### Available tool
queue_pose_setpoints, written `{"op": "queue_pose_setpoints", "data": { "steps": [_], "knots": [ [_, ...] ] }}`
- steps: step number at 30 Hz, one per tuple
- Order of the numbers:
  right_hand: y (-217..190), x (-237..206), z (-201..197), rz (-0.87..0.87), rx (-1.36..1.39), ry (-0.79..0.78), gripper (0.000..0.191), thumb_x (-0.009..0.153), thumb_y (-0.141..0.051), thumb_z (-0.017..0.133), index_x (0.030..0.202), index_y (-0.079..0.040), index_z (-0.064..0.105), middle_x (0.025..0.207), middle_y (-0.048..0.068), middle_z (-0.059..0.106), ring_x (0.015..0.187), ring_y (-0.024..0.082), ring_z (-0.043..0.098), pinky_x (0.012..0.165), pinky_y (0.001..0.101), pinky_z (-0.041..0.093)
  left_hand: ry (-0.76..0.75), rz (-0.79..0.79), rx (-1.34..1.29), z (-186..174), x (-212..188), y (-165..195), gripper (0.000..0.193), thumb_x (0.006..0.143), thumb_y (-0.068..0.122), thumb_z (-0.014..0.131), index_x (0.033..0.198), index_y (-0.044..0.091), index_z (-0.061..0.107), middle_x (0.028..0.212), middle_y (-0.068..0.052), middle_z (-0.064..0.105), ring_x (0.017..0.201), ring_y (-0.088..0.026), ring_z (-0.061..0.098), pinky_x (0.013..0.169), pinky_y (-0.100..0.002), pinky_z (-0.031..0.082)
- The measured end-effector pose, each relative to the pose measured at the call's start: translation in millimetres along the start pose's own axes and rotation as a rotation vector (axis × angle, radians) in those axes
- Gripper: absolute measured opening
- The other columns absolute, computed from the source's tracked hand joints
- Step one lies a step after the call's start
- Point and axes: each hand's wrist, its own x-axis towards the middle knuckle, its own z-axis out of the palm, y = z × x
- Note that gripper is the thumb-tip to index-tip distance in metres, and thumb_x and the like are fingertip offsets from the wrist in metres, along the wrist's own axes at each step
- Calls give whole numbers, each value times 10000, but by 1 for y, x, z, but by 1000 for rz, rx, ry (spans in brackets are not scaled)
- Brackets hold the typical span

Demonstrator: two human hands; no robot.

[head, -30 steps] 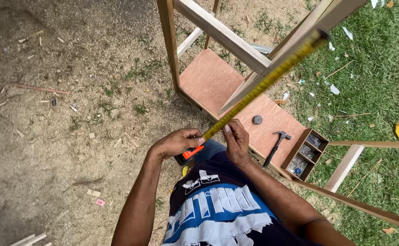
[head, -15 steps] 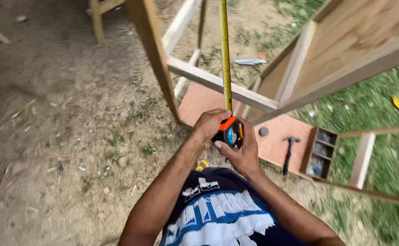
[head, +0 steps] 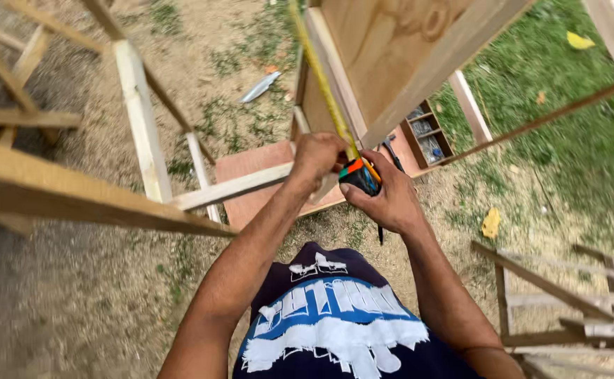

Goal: The person hammers nails into a wooden frame structure, holding nails against the wood and driving them in with a claw hammer. They then use a tape measure and pencil to mark measurements on the frame boards, and resume hammering nails into the frame.

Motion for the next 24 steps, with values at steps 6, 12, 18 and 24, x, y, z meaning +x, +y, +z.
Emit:
{"op": "queue_pose_setpoints", "data": {
  "steps": [6,12,18,24],
  "knots": [
    [-25,-22,7,119,-42,29,800,666,-446,815,1341,-81,591,1114,152,728,1031,290,728,907,411,556,-141,-59,14,-20,53,31,170,961,134,674,881,-2,737,745,-102,755,594,-154,697,485,-257,512],
    [-16,-44,18,152,-161,137,835,645,-386,827,1376,-65,584,1160,207,695,1070,361,680,945,459,520,-205,-17,-38,-1,65,6,165,890,57,733,740,-7,716,683,-96,727,540,-147,640,485,-294,493],
    [-3,-53,13,259,-141,138,874,615,-352,801,1426,-118,572,1179,178,718,1061,316,712,966,430,537,-194,27,104,6,59,14,272,839,94,808,637,10,647,603,-61,621,513,-131,532,485,-297,439],
    [29,-69,-1,413,89,19,798,668,-348,767,1418,-146,581,1044,167,746,918,286,729,878,408,588,-215,68,244,4,46,15,248,841,134,799,636,40,697,586,-23,629,529,-101,523,521,-283,422]
  ]
}}
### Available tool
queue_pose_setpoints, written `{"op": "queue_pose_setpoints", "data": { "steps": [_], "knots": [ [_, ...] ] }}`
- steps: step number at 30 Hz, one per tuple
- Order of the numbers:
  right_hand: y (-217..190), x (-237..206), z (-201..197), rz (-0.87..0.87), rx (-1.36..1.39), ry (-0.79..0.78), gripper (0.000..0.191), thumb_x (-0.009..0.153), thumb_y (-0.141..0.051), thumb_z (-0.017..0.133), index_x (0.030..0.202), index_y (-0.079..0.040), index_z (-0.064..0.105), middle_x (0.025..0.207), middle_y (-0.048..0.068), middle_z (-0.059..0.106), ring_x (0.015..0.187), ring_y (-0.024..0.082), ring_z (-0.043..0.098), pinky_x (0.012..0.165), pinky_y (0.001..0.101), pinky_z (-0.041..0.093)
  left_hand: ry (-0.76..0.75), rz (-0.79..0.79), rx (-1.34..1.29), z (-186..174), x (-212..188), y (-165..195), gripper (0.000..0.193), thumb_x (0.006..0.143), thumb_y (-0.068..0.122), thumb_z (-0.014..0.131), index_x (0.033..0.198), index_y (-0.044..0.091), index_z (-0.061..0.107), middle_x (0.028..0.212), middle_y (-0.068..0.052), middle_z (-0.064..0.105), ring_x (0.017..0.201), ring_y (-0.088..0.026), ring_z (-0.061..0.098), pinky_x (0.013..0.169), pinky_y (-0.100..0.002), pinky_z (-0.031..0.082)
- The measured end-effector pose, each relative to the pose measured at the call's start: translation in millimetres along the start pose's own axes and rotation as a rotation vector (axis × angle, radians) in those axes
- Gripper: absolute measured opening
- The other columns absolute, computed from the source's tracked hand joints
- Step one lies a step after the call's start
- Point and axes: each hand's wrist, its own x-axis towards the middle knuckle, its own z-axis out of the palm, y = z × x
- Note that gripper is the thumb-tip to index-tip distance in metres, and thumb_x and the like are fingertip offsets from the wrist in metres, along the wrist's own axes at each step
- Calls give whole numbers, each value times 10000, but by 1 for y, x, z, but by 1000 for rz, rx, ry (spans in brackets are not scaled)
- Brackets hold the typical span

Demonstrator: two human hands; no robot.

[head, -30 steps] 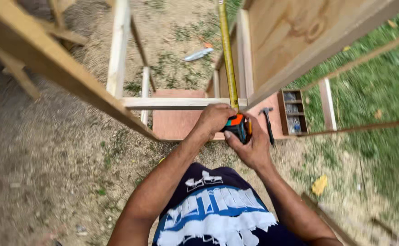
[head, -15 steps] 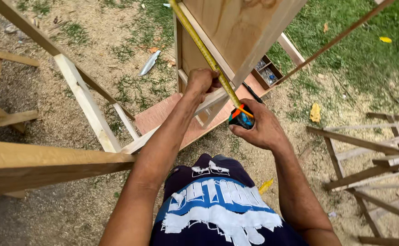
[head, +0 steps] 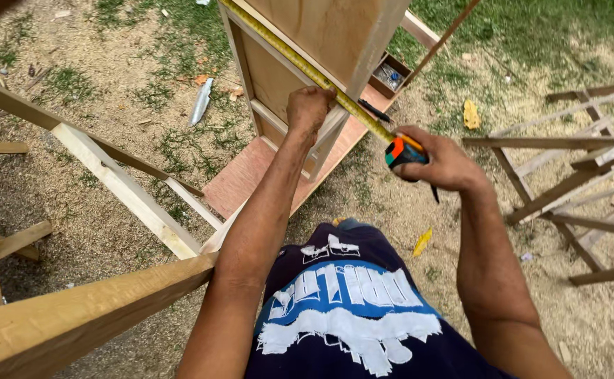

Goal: The person hammers nails into a wooden frame structure, holding nails against the wood and driving them in with a claw hammer. They then use a tape measure and pencil to mark measurements on the frame boards, and resume hammering nails into the frame.

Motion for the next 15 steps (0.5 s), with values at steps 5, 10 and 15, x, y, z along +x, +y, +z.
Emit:
{"op": "queue_pose_setpoints", "data": {
  "steps": [5,10,15],
  "knots": [
    [38,3,-11,-12,181,-72,847,632,-351,707,1455,-184,592,1101,129,681,989,290,643,836,416,533,-104,50,-80,1,10,-12,224,817,85,841,672,16,686,618,-30,641,545,-106,524,547,-300,447],
    [58,7,-16,-86,379,-93,825,627,-376,721,1411,-137,634,1186,135,679,1092,289,633,973,377,475,-163,-14,-51,2,16,-13,201,791,95,862,688,43,699,620,-51,657,543,-122,534,582,-303,489],
    [61,9,-14,-45,471,-104,801,623,-327,717,1390,-110,636,1195,128,674,1082,270,632,973,366,477,-157,-44,-2,3,8,-7,234,814,189,870,696,48,725,637,-56,697,567,-116,588,672,-298,544]
  ]
}}
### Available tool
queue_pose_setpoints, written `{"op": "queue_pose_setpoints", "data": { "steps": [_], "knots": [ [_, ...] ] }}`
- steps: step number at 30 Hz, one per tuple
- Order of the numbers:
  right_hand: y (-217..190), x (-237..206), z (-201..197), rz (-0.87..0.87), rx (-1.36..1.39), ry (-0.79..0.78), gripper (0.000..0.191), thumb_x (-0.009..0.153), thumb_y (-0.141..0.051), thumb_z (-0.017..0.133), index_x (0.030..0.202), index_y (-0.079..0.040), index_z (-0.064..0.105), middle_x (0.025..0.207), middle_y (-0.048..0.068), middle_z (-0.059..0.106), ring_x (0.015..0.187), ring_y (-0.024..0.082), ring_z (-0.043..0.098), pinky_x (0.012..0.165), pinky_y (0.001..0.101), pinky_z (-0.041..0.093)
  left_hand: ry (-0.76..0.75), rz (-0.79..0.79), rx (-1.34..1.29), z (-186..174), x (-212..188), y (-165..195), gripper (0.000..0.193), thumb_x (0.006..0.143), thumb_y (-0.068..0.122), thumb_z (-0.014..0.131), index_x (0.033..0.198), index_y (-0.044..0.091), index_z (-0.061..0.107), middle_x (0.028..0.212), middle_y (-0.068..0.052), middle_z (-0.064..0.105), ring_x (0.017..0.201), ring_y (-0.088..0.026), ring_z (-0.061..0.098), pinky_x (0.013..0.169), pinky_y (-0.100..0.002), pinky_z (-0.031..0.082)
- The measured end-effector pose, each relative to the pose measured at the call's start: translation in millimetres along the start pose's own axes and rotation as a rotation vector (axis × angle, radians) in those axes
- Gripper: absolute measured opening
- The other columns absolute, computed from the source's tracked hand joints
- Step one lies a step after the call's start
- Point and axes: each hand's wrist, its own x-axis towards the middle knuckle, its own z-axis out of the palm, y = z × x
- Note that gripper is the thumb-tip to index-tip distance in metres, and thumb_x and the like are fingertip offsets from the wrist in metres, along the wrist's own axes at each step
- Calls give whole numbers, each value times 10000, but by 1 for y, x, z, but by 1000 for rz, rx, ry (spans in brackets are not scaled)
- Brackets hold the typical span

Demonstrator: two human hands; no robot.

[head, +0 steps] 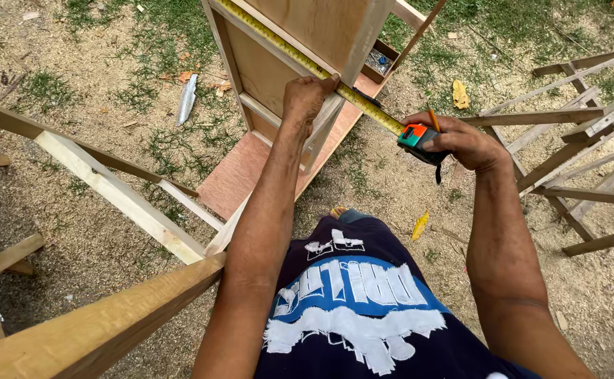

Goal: The person hammers nails into a wooden frame structure, holding nails against the wood and driving them in with a claw hammer. They then use a tape measure and pencil to mark measurements on the frame boards, and resume hammering nails into the frame.

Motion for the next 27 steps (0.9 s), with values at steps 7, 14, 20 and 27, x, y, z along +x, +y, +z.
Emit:
{"op": "queue_pose_setpoints", "data": {
  "steps": [7,14,20,27],
  "knots": [
    [-1,1,7,-8,-67,10,786,643,-313,701,1399,-105,645,1179,102,682,1073,226,623,967,330,456,88,35,102,0,-10,7,237,794,244,862,781,26,769,718,-65,757,640,-133,672,665,-311,540],
    [-6,-1,14,19,-23,26,756,667,-310,718,1388,-102,631,1178,97,675,1074,221,622,950,346,476,103,23,100,-1,-12,13,242,775,212,870,821,-8,779,781,-99,784,690,-152,708,694,-318,550],
    [-14,-4,28,-43,60,12,751,677,-310,706,1385,-71,628,1194,97,672,1108,222,616,1001,335,456,155,77,14,-4,-20,19,214,824,221,822,804,18,759,726,-46,744,650,-129,661,670,-312,535],
    [-22,-6,74,-179,69,-99,798,701,-349,716,1420,-48,550,1223,74,611,1161,200,560,1032,321,420,274,268,-58,-4,-97,4,333,929,334,730,787,34,706,645,14,625,605,-91,514,567,-286,421]
  ]
}}
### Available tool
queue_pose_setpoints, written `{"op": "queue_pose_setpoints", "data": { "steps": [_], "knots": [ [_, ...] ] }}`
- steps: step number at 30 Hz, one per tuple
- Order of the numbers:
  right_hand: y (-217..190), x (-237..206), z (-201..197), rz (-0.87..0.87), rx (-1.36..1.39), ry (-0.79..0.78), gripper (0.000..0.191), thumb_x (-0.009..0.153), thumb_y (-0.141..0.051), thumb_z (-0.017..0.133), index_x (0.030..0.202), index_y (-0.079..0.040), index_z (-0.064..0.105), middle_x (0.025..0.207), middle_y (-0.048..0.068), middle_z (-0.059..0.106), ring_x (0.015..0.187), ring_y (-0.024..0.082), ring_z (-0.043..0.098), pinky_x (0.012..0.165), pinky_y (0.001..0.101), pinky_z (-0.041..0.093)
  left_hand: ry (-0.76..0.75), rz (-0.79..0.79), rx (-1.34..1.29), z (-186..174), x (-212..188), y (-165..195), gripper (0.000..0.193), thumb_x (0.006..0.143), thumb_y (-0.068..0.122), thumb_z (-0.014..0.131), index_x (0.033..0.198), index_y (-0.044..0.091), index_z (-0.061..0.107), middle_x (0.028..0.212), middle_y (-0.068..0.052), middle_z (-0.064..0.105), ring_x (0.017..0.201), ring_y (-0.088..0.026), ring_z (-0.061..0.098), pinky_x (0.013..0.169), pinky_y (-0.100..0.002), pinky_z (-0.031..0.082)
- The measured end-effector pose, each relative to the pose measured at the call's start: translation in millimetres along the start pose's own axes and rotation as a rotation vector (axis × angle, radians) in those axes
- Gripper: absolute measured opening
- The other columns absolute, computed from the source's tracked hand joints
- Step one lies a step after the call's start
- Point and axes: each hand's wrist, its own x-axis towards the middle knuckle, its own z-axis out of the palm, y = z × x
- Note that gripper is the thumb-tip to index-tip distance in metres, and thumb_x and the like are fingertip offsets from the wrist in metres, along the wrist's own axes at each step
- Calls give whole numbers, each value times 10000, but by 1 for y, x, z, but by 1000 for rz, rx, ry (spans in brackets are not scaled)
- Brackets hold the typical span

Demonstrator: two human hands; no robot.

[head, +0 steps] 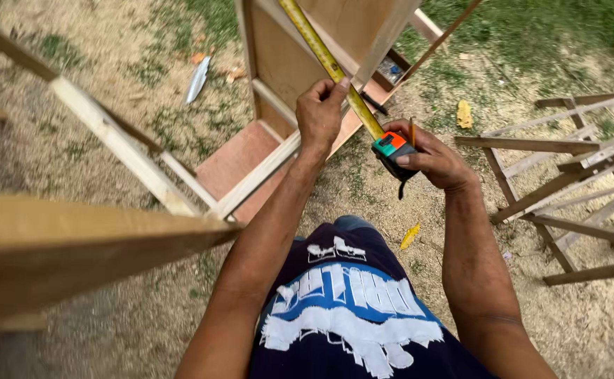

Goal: The person hammers nails into a wooden frame structure, holding nails against the wood and driving them in with a claw hammer. They then use a tape measure and pencil to mark measurements on the frame boards, and resume hammering nails into the frame.

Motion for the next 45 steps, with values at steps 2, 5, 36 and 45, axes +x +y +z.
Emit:
{"op": "queue_pose_setpoints", "data": {
  "steps": [2,5,36,45],
  "knots": [
    [1,1,20,-55,-30,-78,798,732,-349,737,1437,-47,514,1235,63,593,1161,179,549,1025,309,425,-8,45,-18,-13,-34,-9,343,961,337,711,804,32,696,658,17,593,627,-80,493,559,-276,401],
    [1,5,52,-88,-31,-165,773,776,-317,796,1427,-44,482,1196,64,581,1103,159,557,965,300,477,-21,20,-163,-28,-81,-29,300,988,306,697,869,31,706,711,20,582,664,-73,504,578,-262,417],
    [-3,-140,382,-395,-444,-257,251,987,-264,688,879,-40,720,649,68,663,598,129,610,542,340,490,281,-230,-437,-219,-492,-106,256,1036,262,621,1025,25,719,837,2,687,729,-71,608,678,-244,524],
    [-49,-101,492,-371,-544,174,242,945,-264,768,985,-30,721,785,89,709,711,167,680,657,356,548,241,-248,-492,-302,-465,-121,225,1014,216,637,953,13,715,774,4,653,697,-93,574,641,-271,492]
  ]
}}
